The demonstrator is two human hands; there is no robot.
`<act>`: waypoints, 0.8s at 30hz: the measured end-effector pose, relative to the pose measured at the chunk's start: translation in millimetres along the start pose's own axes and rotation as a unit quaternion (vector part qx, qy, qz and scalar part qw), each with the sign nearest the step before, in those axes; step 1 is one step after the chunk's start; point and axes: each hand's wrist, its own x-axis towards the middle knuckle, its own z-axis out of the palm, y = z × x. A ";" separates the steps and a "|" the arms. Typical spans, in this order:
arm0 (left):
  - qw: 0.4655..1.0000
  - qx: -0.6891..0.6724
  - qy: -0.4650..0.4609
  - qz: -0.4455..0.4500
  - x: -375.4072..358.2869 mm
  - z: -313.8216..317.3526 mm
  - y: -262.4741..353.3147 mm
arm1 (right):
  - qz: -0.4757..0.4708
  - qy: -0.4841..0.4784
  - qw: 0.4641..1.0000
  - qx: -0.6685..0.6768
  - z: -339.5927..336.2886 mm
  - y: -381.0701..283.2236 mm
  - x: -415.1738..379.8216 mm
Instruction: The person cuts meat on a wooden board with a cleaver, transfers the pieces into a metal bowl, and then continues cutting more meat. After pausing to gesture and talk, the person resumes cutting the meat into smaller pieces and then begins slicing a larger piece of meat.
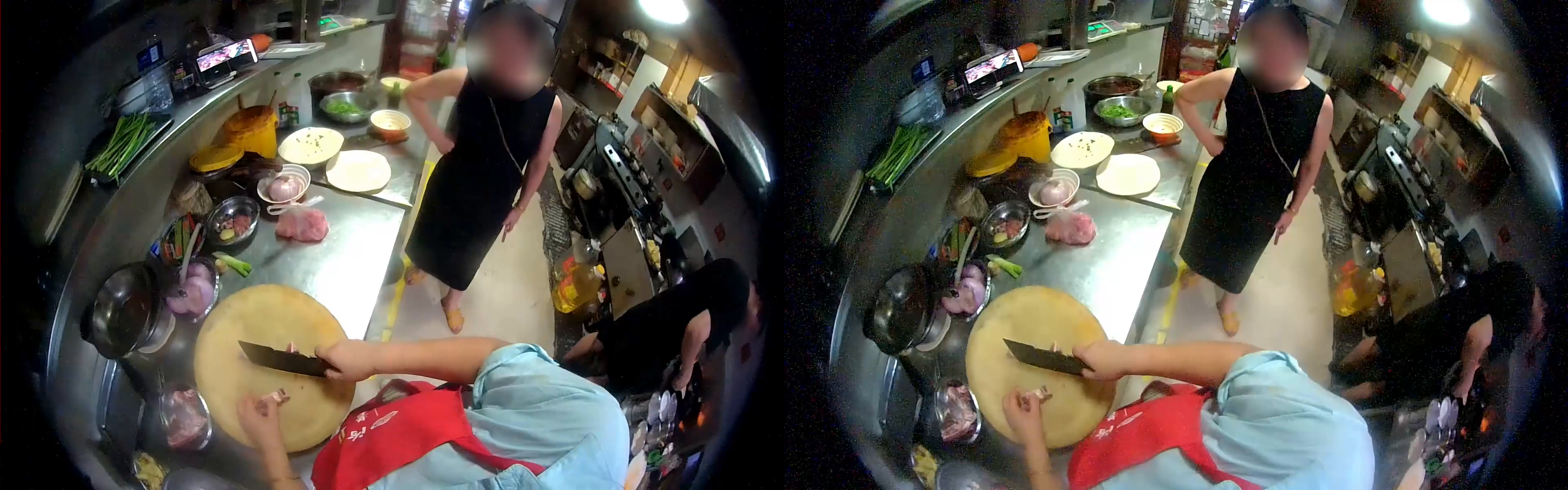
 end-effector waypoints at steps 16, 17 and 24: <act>0.982 -0.113 0.063 -0.137 -27.3 5.9 12.7 | -0.090 -0.064 0.988 -0.106 -6.4 -33.7 -28.0; 0.982 -0.117 0.052 -0.141 -26.7 6.7 12.5 | -0.096 -0.060 0.986 -0.119 -4.2 -32.6 -28.0; 0.976 -0.147 0.080 -0.138 -13.6 22.7 13.2 | -0.061 -0.085 0.985 -0.140 -12.1 -36.1 -22.4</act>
